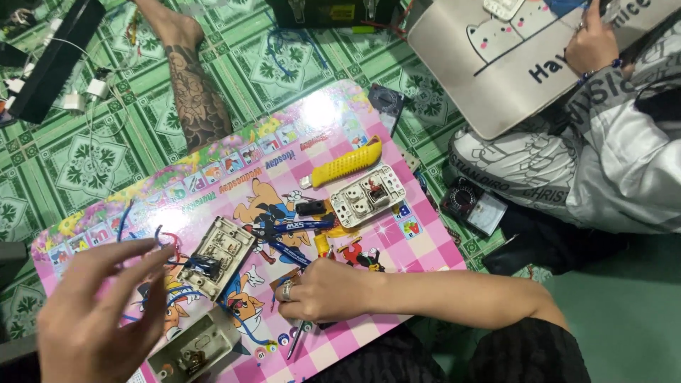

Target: The person assembles electrical socket and switch components onto a base plate using a screwdriver and wires.

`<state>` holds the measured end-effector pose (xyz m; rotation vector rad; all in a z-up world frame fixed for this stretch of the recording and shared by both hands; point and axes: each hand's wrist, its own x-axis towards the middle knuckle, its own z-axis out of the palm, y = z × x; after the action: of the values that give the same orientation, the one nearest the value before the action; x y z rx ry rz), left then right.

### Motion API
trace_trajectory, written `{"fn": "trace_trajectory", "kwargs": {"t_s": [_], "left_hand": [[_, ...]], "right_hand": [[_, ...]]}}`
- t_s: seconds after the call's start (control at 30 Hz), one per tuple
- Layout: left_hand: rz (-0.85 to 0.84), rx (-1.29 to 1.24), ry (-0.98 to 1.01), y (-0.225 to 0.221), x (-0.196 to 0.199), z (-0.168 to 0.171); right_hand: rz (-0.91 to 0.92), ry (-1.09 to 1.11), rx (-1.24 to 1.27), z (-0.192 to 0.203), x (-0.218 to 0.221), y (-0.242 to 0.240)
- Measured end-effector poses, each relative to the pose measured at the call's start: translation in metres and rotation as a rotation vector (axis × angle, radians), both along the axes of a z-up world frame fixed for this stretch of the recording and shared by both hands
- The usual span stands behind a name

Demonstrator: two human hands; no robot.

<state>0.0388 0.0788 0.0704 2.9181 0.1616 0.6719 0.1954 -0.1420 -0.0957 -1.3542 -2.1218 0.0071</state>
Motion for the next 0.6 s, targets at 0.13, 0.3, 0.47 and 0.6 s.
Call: {"fn": "trace_trajectory", "kwargs": {"t_s": [0.13,0.3,0.47,0.6], "left_hand": [[-0.225,0.071,0.245,-0.013,0.034,-0.002],[-0.406,0.091,0.319,-0.023,0.045,-0.030],[-0.502,0.001,0.336,-0.038,0.041,-0.049],[-0.410,-0.140,0.989,-0.017,-0.011,-0.127]], "right_hand": [[-0.048,-0.033,-0.120,0.005,-0.007,-0.003],[-0.247,-0.046,-0.136,0.027,-0.021,-0.014],[-0.209,0.209,-0.479,0.077,-0.005,-0.047],[-0.299,0.251,-0.368,0.084,0.006,-0.076]]}}
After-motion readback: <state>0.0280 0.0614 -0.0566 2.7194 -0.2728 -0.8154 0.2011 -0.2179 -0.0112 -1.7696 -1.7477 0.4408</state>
